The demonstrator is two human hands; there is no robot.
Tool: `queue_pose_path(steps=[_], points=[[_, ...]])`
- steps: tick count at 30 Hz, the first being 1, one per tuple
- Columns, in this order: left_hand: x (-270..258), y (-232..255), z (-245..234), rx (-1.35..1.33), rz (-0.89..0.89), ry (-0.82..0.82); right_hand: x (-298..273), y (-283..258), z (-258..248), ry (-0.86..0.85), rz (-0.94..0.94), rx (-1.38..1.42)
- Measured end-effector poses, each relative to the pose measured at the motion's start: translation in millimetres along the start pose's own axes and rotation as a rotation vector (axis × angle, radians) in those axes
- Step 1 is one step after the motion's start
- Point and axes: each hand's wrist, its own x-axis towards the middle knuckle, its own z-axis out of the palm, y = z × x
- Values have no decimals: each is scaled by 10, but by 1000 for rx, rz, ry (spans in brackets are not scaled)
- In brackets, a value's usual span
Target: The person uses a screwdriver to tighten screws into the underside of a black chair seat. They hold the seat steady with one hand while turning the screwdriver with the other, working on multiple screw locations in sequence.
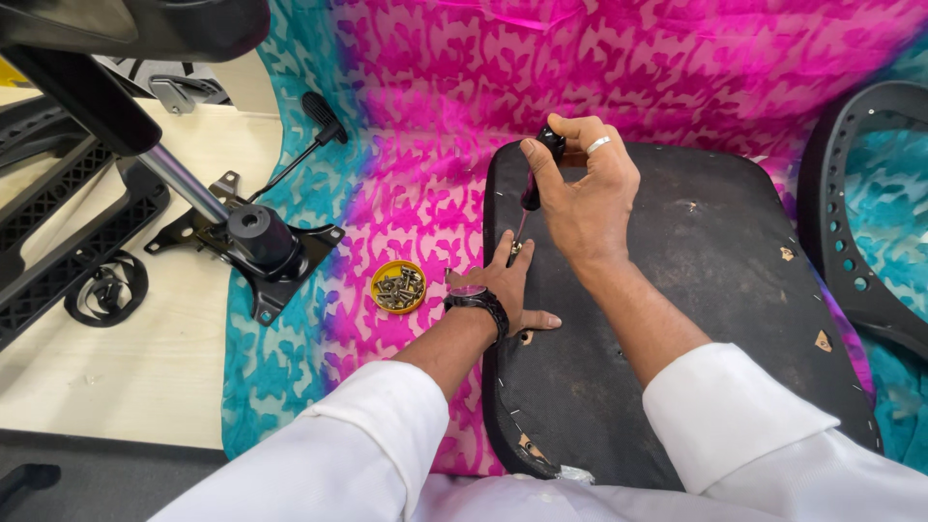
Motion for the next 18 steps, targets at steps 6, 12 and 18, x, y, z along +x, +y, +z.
queue_pose_path(steps=[6,12,18], points=[[125,-65,-111,62,58,-51,25,-11,25,24,-10,-25],[195,-126,-36,19,102,-37,46,9,-25,28,6,-84],[270,-155,53,15,161,9,36,-68,8,-10,0,-49]])
